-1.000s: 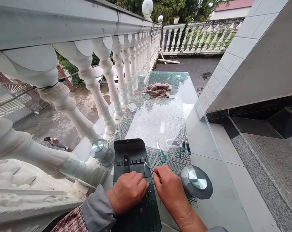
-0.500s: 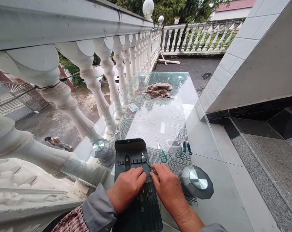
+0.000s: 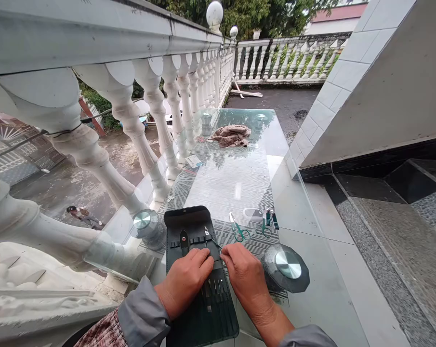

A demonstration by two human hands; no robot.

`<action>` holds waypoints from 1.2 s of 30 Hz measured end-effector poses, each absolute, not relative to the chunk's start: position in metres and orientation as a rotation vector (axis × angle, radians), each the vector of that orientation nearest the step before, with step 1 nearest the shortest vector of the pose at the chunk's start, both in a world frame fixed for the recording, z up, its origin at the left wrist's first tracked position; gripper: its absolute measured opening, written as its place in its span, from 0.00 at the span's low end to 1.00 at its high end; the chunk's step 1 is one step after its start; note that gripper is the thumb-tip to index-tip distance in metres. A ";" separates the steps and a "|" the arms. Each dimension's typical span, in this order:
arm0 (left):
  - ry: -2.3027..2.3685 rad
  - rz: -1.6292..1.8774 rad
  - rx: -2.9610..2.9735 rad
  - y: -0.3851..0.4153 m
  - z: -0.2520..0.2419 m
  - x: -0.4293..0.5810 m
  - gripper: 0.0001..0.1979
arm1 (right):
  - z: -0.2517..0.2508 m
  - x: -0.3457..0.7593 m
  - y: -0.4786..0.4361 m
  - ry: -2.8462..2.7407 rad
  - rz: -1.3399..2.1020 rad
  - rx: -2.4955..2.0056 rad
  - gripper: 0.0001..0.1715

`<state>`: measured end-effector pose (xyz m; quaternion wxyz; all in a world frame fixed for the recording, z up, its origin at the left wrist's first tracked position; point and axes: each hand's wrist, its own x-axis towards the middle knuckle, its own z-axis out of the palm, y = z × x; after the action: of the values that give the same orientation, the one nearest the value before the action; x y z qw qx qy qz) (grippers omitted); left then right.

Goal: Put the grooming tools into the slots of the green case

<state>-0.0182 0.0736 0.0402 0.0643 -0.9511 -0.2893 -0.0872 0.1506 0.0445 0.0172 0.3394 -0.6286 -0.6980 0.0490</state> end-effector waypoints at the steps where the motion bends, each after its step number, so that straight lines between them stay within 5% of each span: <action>1: -0.888 -0.279 -2.866 0.074 0.039 -0.018 0.04 | 0.017 0.150 0.045 -1.828 0.110 -1.633 0.12; 10: -0.892 -0.344 -2.838 0.077 0.038 -0.017 0.05 | 0.031 0.175 0.047 -1.751 0.086 -1.654 0.12; 19: -0.876 -0.288 -2.874 0.076 0.041 -0.018 0.06 | 0.025 0.264 0.073 -1.309 0.043 -2.152 0.17; 36: -0.784 -0.298 -2.818 0.076 0.033 -0.018 0.10 | 0.014 0.270 0.085 -1.424 -0.046 -2.385 0.19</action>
<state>-0.0183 0.0761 0.0327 0.1007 -0.9536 -0.2652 -0.1008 0.2701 0.0850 0.0136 0.1809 -0.8443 -0.5041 -0.0162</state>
